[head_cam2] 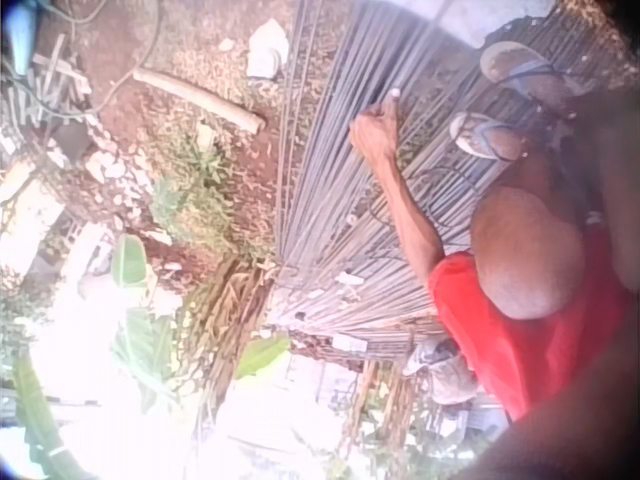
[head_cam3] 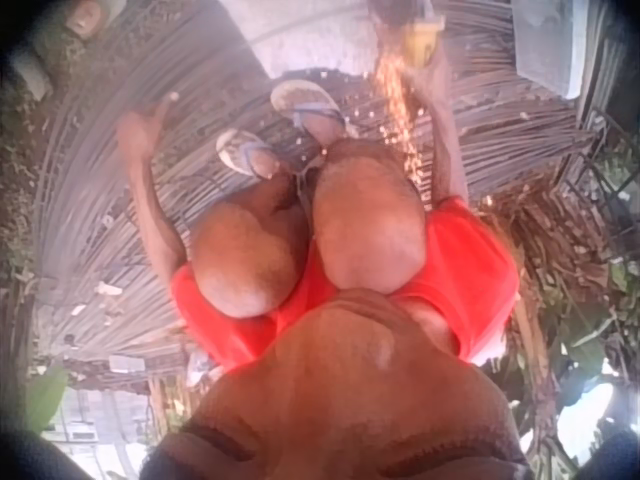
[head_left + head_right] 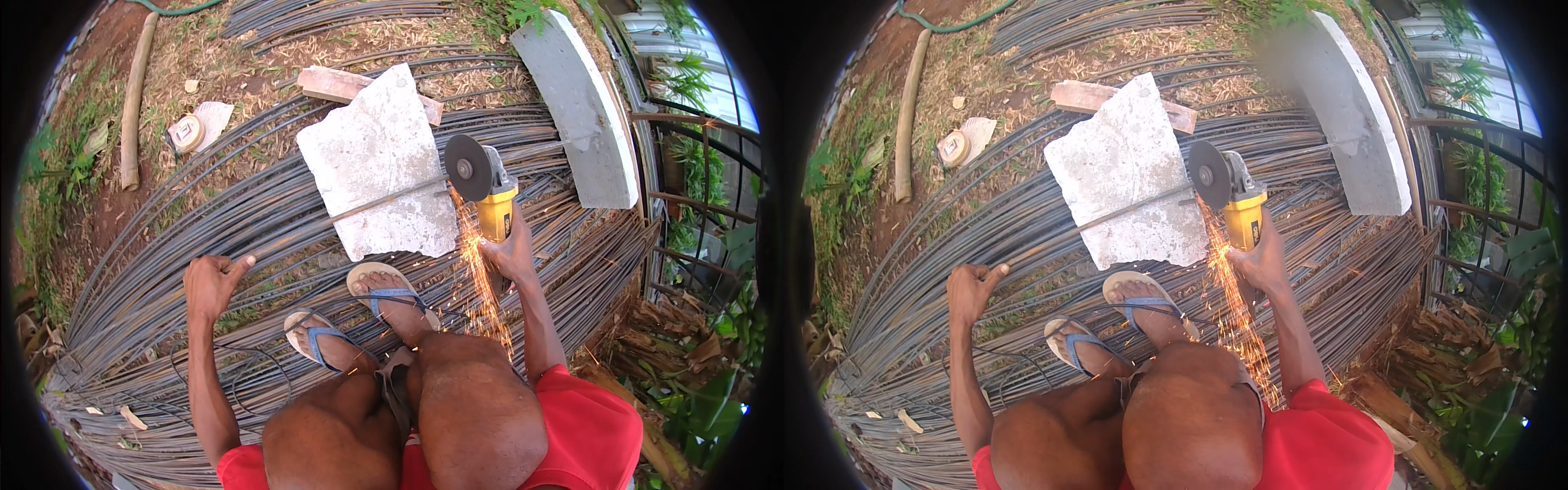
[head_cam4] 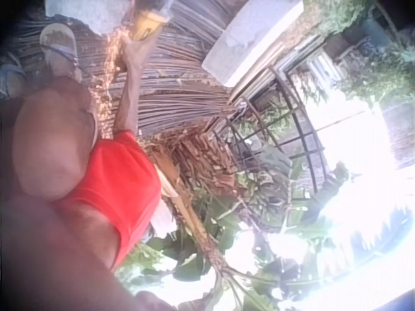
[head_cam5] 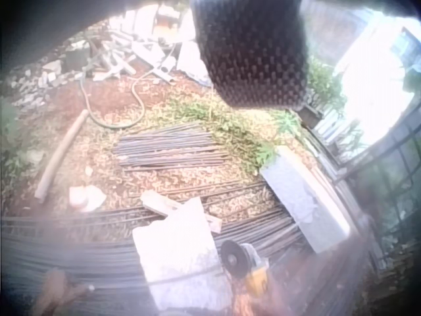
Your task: The person measures a metal rod with a tape measure, then uses an angle grinder to cut the rod into smaller pieces. The person plugs in the grinder, positions the rod, and cuts it multiple times while sitting on a pile of similar rods.
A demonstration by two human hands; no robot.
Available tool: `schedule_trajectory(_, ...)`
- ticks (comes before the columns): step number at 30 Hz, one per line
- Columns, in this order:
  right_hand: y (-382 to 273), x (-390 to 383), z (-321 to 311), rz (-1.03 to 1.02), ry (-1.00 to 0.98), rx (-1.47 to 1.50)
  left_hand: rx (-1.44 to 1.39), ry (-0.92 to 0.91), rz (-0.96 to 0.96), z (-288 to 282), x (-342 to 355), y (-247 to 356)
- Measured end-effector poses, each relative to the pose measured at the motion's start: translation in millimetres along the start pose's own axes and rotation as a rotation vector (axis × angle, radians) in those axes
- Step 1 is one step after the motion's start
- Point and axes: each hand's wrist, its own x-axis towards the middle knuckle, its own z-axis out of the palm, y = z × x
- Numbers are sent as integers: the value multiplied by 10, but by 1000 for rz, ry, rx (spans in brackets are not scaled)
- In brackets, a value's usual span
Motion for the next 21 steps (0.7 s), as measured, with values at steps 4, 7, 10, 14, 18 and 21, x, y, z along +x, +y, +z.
schedule_trajectory(4, -8, -34, -11, -4, 6, -2, -1, 19, 26, 17, 12, -17)
schedule_trajectory(7, -11, -58, -13, -21, 18, -37, 12, -6, 6, 8, 11, -11)
schedule_trajectory(10, 0, -67, -11, 58, 4, 5, -33, 21, 13, 7, -10, 7)
schedule_trajectory(14, 4, -61, -9, -5, 33, -82, -3, 0, 0, -5, 4, 16)
schedule_trajectory(18, -26, -66, -15, 14, 31, -84, -13, -8, -19, -7, -16, 27)
schedule_trajectory(21, -44, -75, -18, 43, 30, -101, -12, 1, -10, -8, -16, 29)
